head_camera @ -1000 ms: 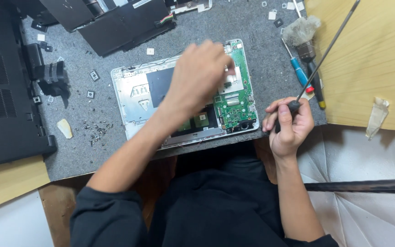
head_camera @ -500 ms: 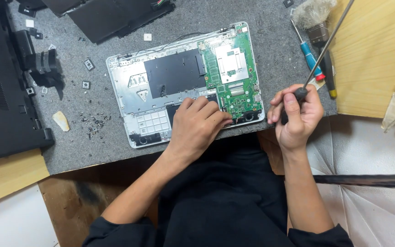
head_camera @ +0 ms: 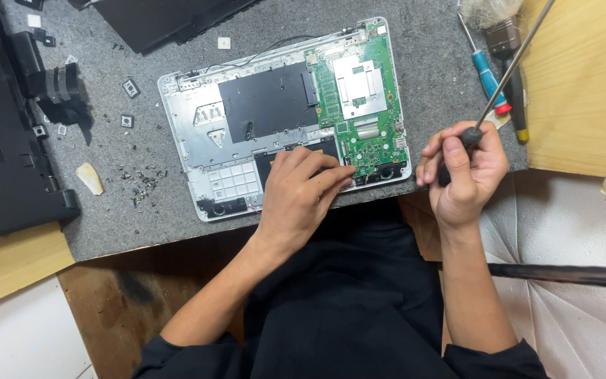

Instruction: The person is assembling internal components of a laptop, specifically installing the battery and connecting internal cables using a screwdriver.

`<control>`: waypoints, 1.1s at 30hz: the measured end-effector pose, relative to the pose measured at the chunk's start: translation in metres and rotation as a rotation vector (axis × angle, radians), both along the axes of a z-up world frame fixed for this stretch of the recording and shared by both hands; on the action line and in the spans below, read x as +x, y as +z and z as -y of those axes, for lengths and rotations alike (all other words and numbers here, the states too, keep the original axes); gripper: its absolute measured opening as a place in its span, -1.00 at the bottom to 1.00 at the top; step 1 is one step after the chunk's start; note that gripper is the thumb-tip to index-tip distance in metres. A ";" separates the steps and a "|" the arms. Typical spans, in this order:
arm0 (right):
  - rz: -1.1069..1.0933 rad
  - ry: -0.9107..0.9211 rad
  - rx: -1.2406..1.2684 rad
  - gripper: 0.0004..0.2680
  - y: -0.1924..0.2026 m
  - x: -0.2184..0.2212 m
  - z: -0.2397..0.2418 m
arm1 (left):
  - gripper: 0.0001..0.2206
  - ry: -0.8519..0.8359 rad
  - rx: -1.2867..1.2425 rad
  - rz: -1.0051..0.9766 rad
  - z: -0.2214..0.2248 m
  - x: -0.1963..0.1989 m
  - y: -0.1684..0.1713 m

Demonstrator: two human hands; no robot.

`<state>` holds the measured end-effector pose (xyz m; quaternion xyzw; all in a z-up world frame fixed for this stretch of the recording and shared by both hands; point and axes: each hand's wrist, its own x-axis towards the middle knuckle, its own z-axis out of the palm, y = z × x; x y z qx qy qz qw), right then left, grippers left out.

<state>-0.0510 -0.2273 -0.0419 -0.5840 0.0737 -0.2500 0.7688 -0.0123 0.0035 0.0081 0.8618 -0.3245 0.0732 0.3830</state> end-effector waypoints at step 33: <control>0.009 0.033 -0.035 -0.90 0.000 0.000 0.004 | -0.87 0.031 0.388 0.017 0.012 -0.009 0.010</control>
